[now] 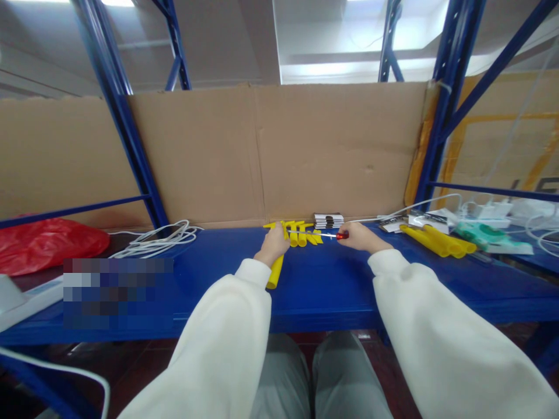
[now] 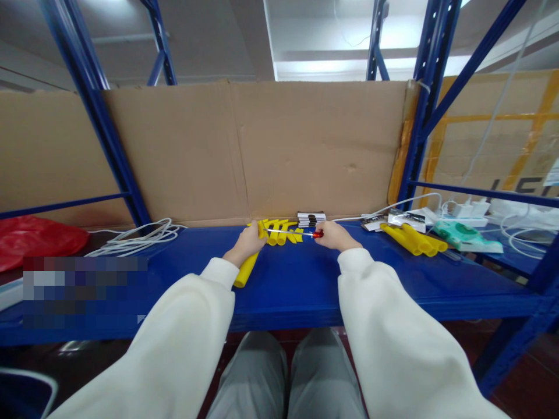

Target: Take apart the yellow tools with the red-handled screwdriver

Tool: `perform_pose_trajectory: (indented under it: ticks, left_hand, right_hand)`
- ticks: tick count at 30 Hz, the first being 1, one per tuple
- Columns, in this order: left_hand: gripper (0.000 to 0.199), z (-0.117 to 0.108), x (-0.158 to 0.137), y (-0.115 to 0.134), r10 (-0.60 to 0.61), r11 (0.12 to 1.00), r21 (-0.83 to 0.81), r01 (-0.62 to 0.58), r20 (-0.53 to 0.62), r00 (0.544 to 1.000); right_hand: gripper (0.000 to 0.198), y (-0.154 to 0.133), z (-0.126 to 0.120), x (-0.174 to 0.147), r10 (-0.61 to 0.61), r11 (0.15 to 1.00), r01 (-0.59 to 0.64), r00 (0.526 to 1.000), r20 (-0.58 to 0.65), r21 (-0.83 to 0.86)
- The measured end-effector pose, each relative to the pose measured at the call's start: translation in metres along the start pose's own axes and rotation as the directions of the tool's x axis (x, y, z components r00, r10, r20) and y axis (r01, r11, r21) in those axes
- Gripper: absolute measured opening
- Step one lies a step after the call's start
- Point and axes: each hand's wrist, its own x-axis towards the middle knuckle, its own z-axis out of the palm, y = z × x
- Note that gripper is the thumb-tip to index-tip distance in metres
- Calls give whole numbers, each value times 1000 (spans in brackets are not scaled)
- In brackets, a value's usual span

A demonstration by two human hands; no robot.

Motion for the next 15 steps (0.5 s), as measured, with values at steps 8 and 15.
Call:
perform_pose_trajectory:
  ticks: [8, 15]
  left_hand:
    - [39, 4, -8, -9, 41, 960, -279, -29, 38, 998]
    - [33, 4, -10, -10, 52, 944, -327, -35, 44, 998]
  right_hand:
    - [12, -4, 2, -4, 89, 994, -90, 996, 9, 63]
    - [9, -10, -1, -5, 130, 990, -133, 990, 61, 41]
